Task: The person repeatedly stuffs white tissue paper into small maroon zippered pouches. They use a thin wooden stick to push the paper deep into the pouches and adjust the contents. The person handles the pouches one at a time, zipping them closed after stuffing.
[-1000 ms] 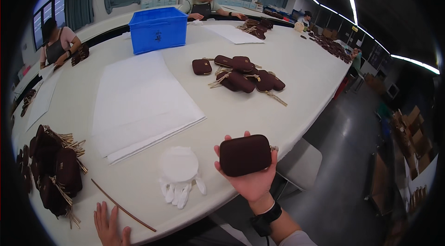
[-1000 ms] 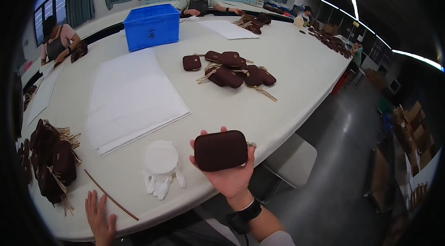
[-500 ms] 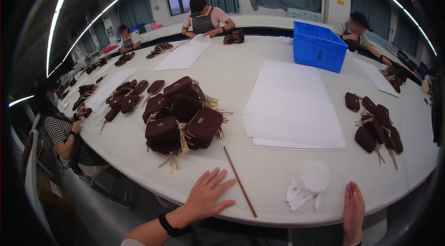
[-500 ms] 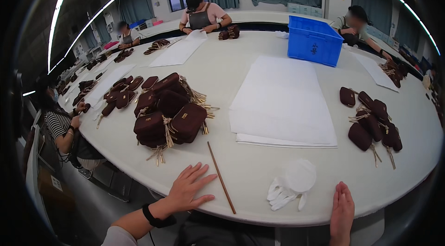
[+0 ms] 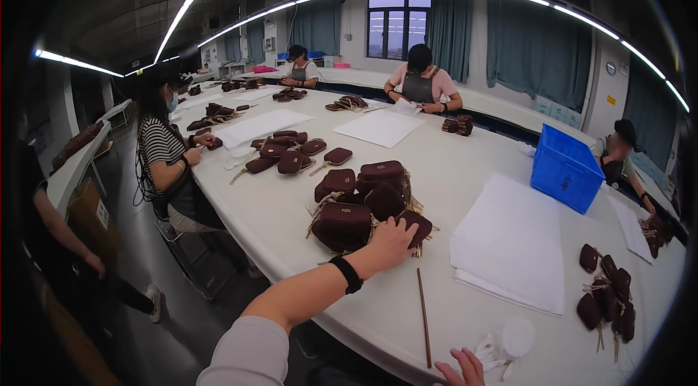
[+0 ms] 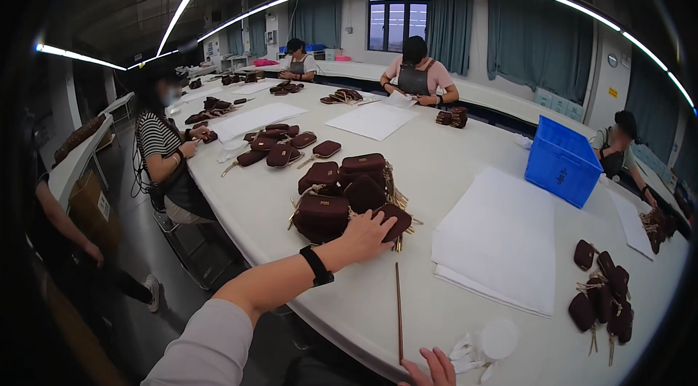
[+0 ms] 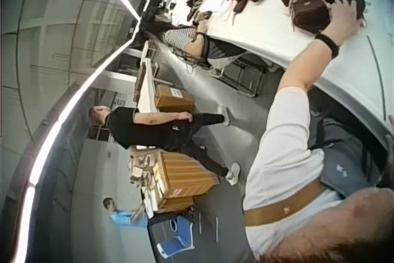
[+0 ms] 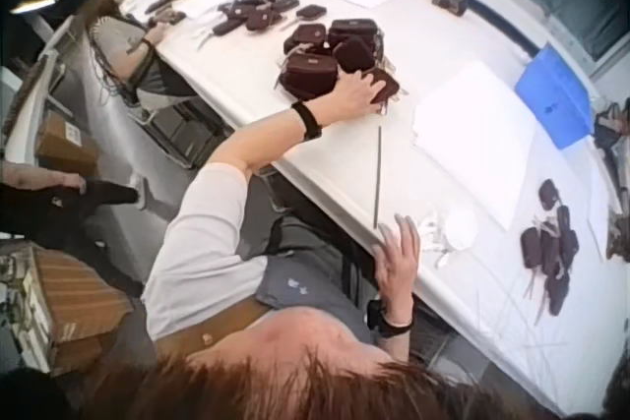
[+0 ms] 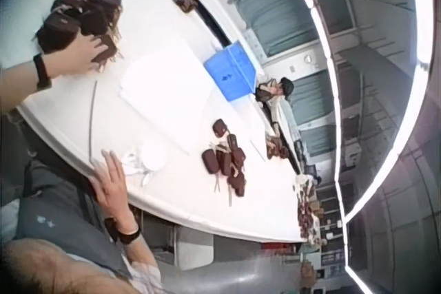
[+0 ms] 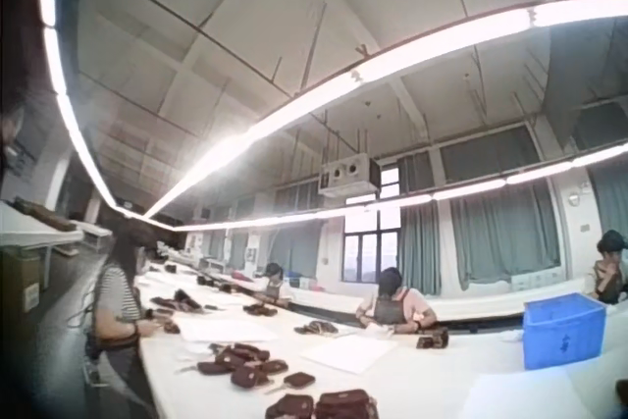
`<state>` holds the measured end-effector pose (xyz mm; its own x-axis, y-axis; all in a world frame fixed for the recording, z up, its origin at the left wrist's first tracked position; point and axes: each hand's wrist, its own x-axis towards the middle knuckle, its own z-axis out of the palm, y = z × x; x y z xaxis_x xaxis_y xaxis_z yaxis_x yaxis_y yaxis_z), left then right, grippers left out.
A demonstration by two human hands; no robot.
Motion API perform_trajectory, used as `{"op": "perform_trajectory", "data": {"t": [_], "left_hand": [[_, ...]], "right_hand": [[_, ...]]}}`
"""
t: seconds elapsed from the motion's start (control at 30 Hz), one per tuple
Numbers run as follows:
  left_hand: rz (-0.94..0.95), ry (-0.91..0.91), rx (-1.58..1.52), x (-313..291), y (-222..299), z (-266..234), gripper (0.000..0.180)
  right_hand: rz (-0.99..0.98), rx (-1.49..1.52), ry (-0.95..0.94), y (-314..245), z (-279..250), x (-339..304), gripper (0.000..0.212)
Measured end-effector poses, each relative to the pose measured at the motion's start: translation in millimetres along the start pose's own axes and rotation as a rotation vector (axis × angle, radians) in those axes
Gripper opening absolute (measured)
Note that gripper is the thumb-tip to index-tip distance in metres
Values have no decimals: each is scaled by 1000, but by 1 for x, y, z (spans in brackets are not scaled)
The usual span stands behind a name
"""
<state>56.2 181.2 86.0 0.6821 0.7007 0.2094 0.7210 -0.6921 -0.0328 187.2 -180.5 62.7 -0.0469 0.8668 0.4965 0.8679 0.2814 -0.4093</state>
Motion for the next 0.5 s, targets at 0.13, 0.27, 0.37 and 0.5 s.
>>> {"op": "perform_trajectory", "data": {"t": [0.13,0.27,0.37,0.5], "left_hand": [[-48,228,-295,0,-9,-6,49],[-134,617,-685,-17,-26,-11,45],[-286,586,-1146,-50,-4,-24,50],[-383,472,-1933,-103,35,-28,59]], "right_hand": [[-36,-188,-212,14,43,22,58],[102,-197,-165,31,46,18,60],[230,-286,-155,45,27,8,57],[373,-247,-148,66,-5,-11,53]]}}
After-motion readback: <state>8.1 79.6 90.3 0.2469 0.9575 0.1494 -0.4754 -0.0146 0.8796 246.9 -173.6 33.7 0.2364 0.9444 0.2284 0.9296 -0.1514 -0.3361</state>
